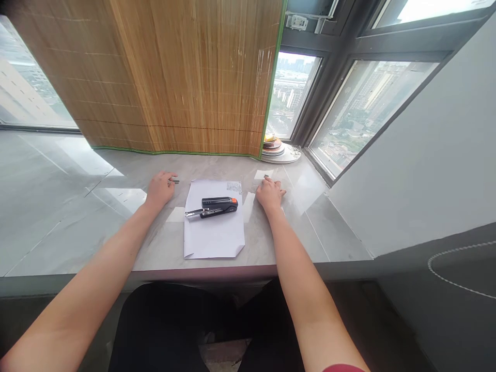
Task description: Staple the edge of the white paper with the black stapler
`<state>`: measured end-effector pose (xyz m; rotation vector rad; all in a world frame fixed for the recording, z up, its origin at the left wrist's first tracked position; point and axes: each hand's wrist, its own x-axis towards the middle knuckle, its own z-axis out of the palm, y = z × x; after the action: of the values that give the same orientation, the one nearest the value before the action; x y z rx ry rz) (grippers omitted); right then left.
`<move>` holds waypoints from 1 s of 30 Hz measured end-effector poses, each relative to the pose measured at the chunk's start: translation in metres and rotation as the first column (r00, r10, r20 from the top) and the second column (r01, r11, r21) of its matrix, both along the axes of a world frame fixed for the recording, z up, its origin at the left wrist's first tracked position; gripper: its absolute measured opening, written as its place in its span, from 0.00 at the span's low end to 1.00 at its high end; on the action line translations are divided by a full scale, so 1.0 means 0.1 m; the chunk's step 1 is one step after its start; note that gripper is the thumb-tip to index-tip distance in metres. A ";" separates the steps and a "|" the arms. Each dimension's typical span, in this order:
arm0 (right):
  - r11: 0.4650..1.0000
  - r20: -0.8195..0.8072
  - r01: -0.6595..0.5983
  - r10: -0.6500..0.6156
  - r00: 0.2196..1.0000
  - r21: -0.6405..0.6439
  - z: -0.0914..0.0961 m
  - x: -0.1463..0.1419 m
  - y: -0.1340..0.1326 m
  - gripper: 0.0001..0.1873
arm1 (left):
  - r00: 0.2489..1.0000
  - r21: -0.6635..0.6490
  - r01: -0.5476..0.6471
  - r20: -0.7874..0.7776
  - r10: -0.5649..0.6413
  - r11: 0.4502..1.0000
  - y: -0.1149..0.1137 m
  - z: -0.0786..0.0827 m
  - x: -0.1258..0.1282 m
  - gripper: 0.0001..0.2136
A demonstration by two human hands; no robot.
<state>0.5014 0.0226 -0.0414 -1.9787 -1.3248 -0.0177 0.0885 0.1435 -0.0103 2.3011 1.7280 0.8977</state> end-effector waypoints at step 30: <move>0.717 -0.058 -0.663 0.687 0.724 0.215 0.33 -0.85 -0.19 0.18 | 0.876 -0.055 0.354 0.371 -0.310 0.934 -0.24 0.15 0.26 0.16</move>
<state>0.4165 0.0041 -0.0084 -1.2152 -1.8152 0.3329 0.1140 0.1192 0.0047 2.1022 1.1599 1.0274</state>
